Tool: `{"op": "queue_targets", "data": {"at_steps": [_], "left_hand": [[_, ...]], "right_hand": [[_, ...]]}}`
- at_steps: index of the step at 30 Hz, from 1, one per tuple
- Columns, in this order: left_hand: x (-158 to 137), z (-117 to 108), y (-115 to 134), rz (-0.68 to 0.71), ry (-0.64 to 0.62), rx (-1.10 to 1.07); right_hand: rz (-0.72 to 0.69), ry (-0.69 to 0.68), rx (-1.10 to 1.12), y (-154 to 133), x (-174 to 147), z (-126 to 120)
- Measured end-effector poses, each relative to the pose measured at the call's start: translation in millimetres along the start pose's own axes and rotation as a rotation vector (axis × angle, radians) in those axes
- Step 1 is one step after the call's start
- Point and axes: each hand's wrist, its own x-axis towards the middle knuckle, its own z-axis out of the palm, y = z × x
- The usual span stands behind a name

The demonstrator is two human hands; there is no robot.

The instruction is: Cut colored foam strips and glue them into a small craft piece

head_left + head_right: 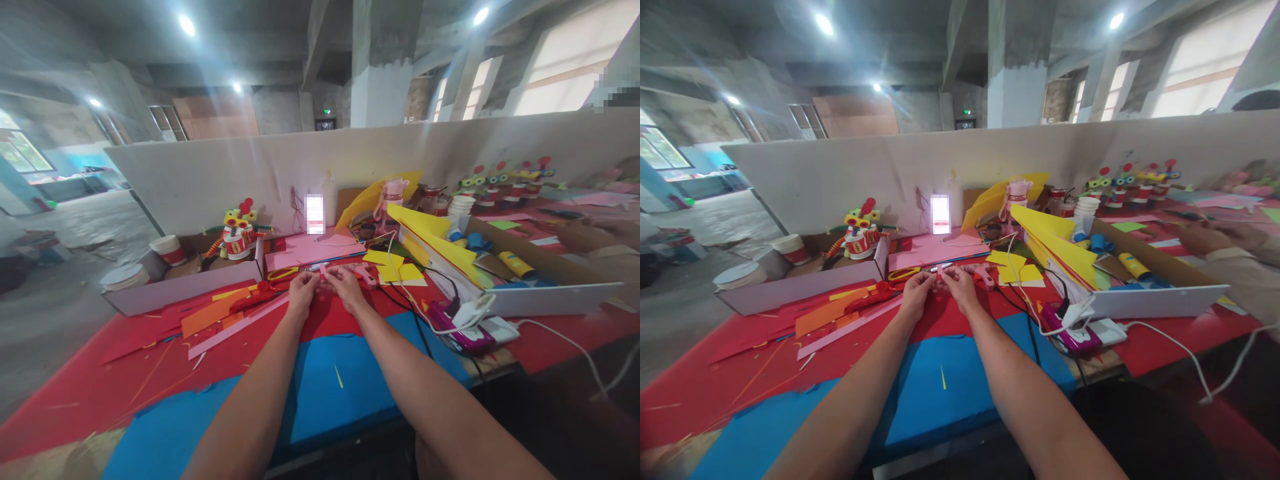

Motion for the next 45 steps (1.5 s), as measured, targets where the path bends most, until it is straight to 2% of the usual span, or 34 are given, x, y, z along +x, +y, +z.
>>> {"op": "queue_targets", "data": {"at_steps": [6, 13, 32, 38, 45], "left_hand": [[1.8, 0.5, -3.4, -0.004, -0.034, -0.02], [3.7, -2.0, -6.2, -0.058, -0.074, -0.025], [5.9, -6.5, -9.5, -0.032, -0.006, 0.037], [1.7, -2.2, -0.4, -0.004, 0.002, 0.017], [-0.1, 1.2, 5.4, -0.019, -0.004, -0.028]], "right_hand": [[-0.072, 0.006, -0.058, 0.2, -0.4, -1.4], [-0.093, -0.034, -0.115, 0.7, 0.0, -2.9], [0.001, -0.04, -0.047, 3.8, -0.2, -3.4], [-0.048, 0.006, -0.105, 6.0, 4.6, -6.2], [-0.121, -0.051, -0.159, 3.5, 2.0, -2.6]]}}
